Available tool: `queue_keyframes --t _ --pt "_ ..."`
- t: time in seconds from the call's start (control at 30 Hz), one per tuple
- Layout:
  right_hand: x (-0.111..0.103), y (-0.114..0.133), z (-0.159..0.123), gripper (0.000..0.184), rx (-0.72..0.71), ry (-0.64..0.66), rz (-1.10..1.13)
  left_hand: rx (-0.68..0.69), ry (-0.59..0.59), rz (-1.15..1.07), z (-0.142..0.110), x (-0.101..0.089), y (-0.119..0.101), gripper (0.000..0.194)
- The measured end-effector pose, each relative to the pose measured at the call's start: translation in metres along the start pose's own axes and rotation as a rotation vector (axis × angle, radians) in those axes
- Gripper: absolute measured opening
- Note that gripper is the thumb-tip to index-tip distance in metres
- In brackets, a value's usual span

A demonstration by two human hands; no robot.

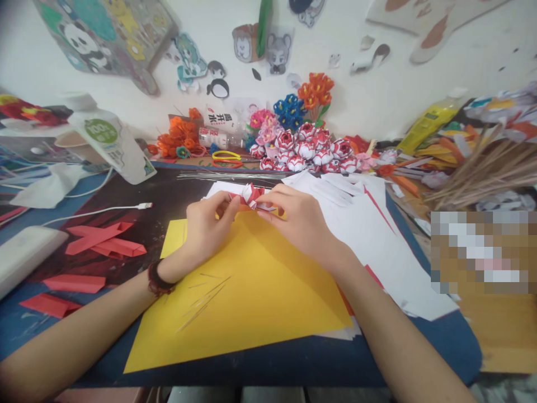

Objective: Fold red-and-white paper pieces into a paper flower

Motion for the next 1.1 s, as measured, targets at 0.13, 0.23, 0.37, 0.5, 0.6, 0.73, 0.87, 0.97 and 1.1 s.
queue_keyframes --t 0.13,0.23,0.37,0.5,0.6,0.73,0.87,0.97,1.1 --pt "-0.002 0.001 -0.002 0.013 -0.022 -0.029 -0.054 0.026 0.006 0.002 0.0 0.002 -0.002 0.027" --pt "-0.001 0.003 -0.003 0.014 -0.04 -0.037 -0.074 0.036 0.002 0.015 0.0 0.002 -0.004 0.026" --pt "-0.001 0.004 -0.004 0.015 -0.056 -0.039 -0.102 0.026 0.016 0.027 0.0 0.003 -0.003 0.026" --pt "-0.001 0.006 -0.005 0.015 -0.07 -0.052 -0.124 0.058 0.006 0.042 -0.001 0.003 -0.007 0.026" --pt "-0.002 0.009 -0.005 0.014 -0.088 -0.058 -0.138 0.114 -0.01 0.08 -0.002 0.003 -0.013 0.025" --pt "-0.002 0.013 -0.005 0.015 -0.094 -0.047 -0.158 0.153 -0.024 0.1 -0.004 0.002 -0.017 0.022" --pt "-0.002 0.016 -0.006 0.014 -0.1 -0.065 -0.24 0.151 -0.013 0.113 -0.004 0.003 -0.016 0.022" --pt "-0.001 0.016 -0.007 0.016 -0.1 -0.097 -0.326 0.181 0.017 0.117 -0.005 0.007 -0.019 0.022" --pt "0.003 0.011 -0.009 0.013 -0.046 -0.112 -0.369 0.276 0.011 0.123 -0.007 0.006 -0.031 0.009"
Point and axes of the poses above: each hand's wrist, its own z-axis towards the middle knuckle, its own x-axis out of the palm, y = z × x, the point moved 10 cm from there along z, towards the middle knuckle, and after that the axes turned 13 degrees about -z, right-handed, at the moved point
